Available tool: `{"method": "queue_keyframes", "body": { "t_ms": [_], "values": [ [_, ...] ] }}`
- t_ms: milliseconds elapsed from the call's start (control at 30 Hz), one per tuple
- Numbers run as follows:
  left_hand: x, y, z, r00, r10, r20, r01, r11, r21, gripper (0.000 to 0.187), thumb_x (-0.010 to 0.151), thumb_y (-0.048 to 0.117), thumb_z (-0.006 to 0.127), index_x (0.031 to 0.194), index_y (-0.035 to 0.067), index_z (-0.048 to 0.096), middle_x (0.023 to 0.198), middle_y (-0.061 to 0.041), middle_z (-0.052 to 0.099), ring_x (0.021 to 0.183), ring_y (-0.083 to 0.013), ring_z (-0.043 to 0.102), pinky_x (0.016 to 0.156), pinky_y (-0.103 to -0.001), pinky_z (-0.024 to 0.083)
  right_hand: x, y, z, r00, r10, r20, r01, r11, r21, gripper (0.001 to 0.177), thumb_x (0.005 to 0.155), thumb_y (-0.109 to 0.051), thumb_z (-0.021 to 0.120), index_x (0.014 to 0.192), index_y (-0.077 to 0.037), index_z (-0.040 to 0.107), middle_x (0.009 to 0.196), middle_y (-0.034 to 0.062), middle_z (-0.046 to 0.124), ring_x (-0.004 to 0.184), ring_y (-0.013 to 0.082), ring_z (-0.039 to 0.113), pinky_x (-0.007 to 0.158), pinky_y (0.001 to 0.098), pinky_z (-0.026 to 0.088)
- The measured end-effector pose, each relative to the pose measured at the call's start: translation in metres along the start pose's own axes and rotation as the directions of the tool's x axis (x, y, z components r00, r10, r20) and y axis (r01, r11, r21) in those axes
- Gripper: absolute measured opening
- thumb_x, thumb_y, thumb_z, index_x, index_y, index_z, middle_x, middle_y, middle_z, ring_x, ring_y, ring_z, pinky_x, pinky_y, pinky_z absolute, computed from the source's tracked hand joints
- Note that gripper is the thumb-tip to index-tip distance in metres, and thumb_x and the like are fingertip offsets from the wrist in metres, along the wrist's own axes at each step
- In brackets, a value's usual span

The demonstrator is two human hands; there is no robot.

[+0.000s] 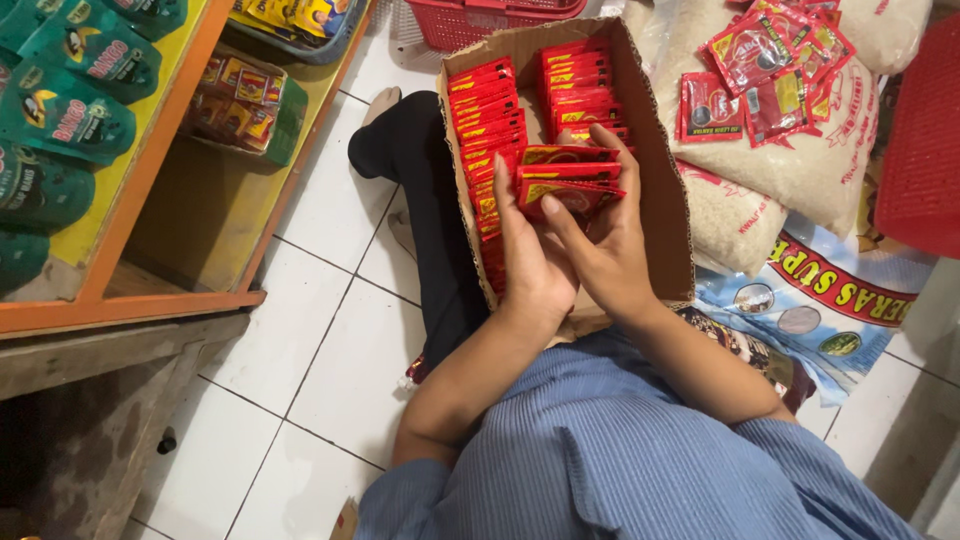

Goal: The person sits on the floor and organizes small red packets by picking them up from a pile, aligning them, and placing them into a cardboard box. They repeatedly gather packets, fan them out, and stack them neatly inside the box.

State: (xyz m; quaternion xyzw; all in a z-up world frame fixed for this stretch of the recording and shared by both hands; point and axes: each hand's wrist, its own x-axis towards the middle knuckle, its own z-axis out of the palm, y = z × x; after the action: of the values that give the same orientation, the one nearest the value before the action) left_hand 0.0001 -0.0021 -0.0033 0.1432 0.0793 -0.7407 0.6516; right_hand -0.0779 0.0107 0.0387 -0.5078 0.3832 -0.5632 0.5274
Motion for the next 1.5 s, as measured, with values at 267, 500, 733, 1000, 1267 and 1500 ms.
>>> {"method": "queue_keyframes", "body": {
  "t_ms": [267,500,733,1000,1267,1500],
  "values": [
    [0.004,0.012,-0.001,1.000,-0.009,-0.006,0.008,1.000,-0.024,0.040,0.107,0.046,0.054,0.129,0.013,0.062,0.121,-0.007,0.070,0.109,-0.0230,0.068,0.100,-0.042,0.055,0.019,-0.051,-0.017,0.962,-0.169,0.217,0.262,0.797,-0.544,0.102,0.090,-0.010,0.089,0.166,-0.005,0.021,0.160,0.0157,0.034,0.149,0.0269,0.046,0.126,0.0403,0.046],
    [0.005,0.012,0.003,0.997,0.056,-0.051,-0.051,0.995,0.086,0.041,0.101,0.045,0.055,0.126,0.014,0.061,0.118,-0.004,0.070,0.106,-0.0195,0.068,0.094,-0.036,0.054,0.071,-0.096,-0.032,0.763,0.080,0.642,0.572,0.379,-0.727,0.086,0.086,-0.028,0.085,0.153,0.001,0.038,0.136,0.0245,0.055,0.119,0.0416,0.057,0.094,0.0472,0.050],
    [0.001,0.011,0.014,0.985,0.150,0.081,-0.163,0.968,0.191,0.038,0.111,0.039,0.052,0.131,0.007,0.059,0.119,-0.007,0.069,0.107,-0.0181,0.066,0.097,-0.034,0.050,0.100,-0.086,-0.039,0.666,0.136,0.733,0.582,0.519,-0.625,0.056,0.088,-0.033,0.083,0.112,0.003,0.047,0.103,0.0263,0.057,0.096,0.0453,0.061,0.078,0.0499,0.050],
    [-0.002,-0.003,0.008,0.993,0.084,0.088,-0.102,0.968,0.229,0.037,0.114,0.035,0.052,0.132,0.005,0.060,0.123,-0.011,0.067,0.110,-0.0193,0.066,0.099,-0.035,0.050,0.087,-0.075,-0.054,0.765,0.214,0.608,0.437,0.522,-0.733,0.060,0.082,-0.037,0.087,0.105,0.000,0.047,0.092,0.0248,0.060,0.090,0.0451,0.062,0.074,0.0497,0.049],
    [0.004,-0.016,0.000,0.994,0.073,-0.081,-0.049,0.962,0.270,0.040,0.107,0.036,0.054,0.139,0.013,0.056,0.128,-0.005,0.066,0.110,-0.0177,0.065,0.090,-0.034,0.051,0.075,-0.062,-0.059,0.747,0.269,0.609,0.421,0.518,-0.745,0.068,0.076,-0.030,0.087,0.117,0.004,0.046,0.094,0.0297,0.064,0.089,0.0505,0.063,0.069,0.0521,0.051],
    [-0.004,-0.003,-0.009,0.997,0.015,-0.077,0.021,0.890,0.455,0.061,0.106,0.050,0.043,0.156,0.015,0.039,0.163,-0.004,0.040,0.146,-0.0175,0.037,0.115,-0.034,0.031,0.086,-0.050,-0.090,0.711,0.453,0.538,0.269,0.531,-0.804,0.045,0.080,-0.022,0.081,0.108,-0.002,0.052,0.087,0.0189,0.072,0.080,0.0370,0.074,0.067,0.0454,0.056]
  ]
}}
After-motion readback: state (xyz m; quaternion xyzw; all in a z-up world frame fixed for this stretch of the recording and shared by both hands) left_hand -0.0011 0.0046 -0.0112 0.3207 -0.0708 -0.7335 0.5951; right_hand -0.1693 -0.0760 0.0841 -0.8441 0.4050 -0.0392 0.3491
